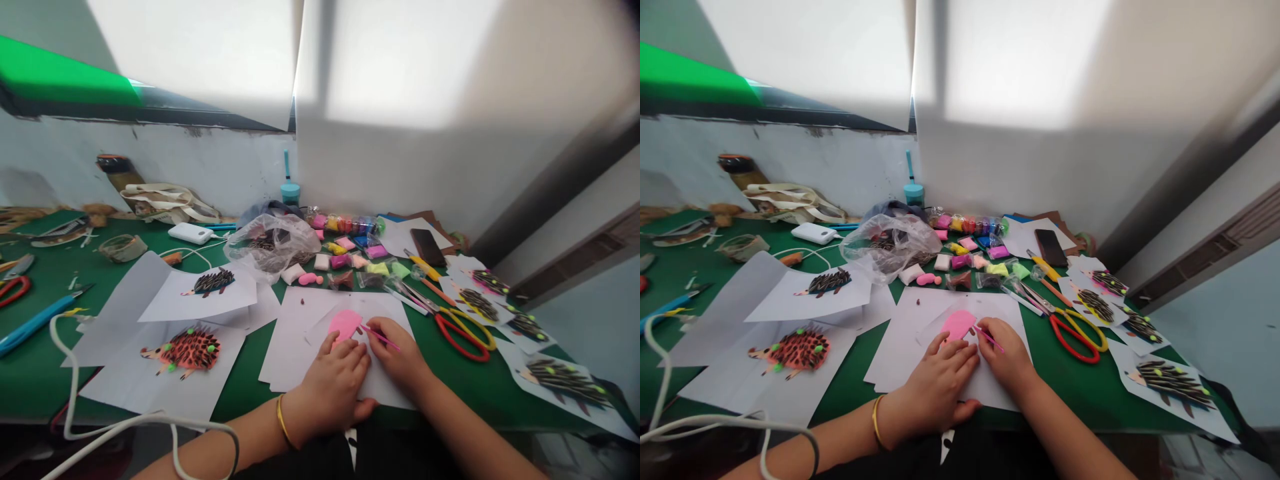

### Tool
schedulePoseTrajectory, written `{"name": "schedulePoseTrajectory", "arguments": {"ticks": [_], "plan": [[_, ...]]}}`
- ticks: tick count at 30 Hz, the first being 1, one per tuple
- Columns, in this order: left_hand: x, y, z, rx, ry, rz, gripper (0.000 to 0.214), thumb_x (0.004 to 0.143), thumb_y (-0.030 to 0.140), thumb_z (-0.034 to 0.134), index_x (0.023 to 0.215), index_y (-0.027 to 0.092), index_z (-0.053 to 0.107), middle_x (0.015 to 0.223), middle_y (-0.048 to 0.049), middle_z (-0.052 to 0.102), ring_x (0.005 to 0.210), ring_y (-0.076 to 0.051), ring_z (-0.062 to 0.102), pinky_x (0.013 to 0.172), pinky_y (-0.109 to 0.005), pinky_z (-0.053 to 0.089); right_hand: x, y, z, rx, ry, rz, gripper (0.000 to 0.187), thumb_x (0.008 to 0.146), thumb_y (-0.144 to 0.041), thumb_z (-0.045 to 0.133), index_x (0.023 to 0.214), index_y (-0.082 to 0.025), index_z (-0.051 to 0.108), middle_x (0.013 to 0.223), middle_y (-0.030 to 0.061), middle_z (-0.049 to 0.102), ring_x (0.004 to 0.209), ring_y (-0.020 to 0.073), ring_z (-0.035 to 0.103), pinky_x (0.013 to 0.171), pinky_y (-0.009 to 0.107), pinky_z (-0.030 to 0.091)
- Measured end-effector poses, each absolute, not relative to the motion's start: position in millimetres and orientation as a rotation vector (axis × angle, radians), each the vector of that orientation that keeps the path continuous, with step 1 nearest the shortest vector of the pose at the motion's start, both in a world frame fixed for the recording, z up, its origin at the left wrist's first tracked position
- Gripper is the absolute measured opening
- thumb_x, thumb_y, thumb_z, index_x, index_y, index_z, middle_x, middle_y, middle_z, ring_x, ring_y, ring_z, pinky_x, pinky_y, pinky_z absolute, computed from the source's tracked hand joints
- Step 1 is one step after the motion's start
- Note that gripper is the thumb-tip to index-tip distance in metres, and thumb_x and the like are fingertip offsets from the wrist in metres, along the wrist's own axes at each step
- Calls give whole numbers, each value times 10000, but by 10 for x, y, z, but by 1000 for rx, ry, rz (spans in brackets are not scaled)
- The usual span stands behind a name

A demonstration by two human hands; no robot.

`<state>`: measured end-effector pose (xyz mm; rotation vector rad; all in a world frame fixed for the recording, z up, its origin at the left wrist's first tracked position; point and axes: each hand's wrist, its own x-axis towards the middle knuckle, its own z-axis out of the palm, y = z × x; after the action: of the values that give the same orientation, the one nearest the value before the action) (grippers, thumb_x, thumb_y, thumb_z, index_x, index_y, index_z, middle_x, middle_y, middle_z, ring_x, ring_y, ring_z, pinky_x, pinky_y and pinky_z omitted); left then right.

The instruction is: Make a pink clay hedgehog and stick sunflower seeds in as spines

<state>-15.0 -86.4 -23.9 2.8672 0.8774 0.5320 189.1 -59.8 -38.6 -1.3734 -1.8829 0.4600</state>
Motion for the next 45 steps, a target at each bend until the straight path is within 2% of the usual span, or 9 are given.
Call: {"name": "schedulePoseTrajectory", "arguments": {"ticks": [6,11,15,19,26,36,41,45], "plan": [[-157,-870,-181,2864,900,514,649,907,576,478,1380,132,500,1406,-114,554,1325,-288,440,1200,-485,79,1908,-619,-350,-1444,-1860,511,179,963,-340,476,925,-228,610,891,29,660,855,197,612,778,322,471],[-160,-858,-93,2865,948,515,655,874,632,505,1334,167,535,1383,-106,554,1288,-291,460,1186,-494,132,1933,-634,-316,-1482,-1837,537,233,973,-386,447,998,-227,616,945,41,685,886,204,624,795,331,473],[-166,-828,-70,2844,1072,588,686,861,673,505,1320,166,550,1331,-112,580,1257,-295,478,1192,-508,109,1937,-638,-311,-1495,-1861,532,212,943,-366,477,997,-224,625,917,45,691,842,208,629,759,332,483],[-163,-750,-45,2853,1153,556,753,828,723,523,1322,156,559,1375,-144,554,1308,-316,444,1206,-533,46,1929,-634,-309,-1471,-1904,483,207,939,-332,469,965,-224,644,906,48,694,847,211,628,768,341,485],[-85,-607,-42,2938,1113,450,839,840,772,444,1362,122,535,1454,-194,489,1401,-342,361,1198,-584,-40,1929,-633,-288,-1511,-1880,487,205,944,-332,461,973,-234,638,914,33,699,851,203,636,768,319,486],[-60,-585,-98,2913,1119,467,904,812,819,417,1378,123,526,1460,-179,490,1407,-332,352,1198,-590,-62,1924,-627,-284,-1546,-1863,477,207,940,-340,461,960,-233,637,924,29,707,862,201,651,764,314,484],[-38,-560,-115,2844,1136,480,903,789,839,422,1355,147,548,1450,-166,504,1402,-335,356,1198,-597,-18,1940,-626,-280,-1554,-1867,447,218,932,-355,467,947,-240,652,906,24,718,833,200,664,731,305,489],[-43,-541,-108,2807,1151,461,879,819,809,416,1409,163,494,1500,-158,446,1413,-348,331,1183,-635,32,1939,-621,-282,-1566,-1861,427,215,928,-355,471,947,-247,656,904,20,722,824,199,670,708,301,489]]}}
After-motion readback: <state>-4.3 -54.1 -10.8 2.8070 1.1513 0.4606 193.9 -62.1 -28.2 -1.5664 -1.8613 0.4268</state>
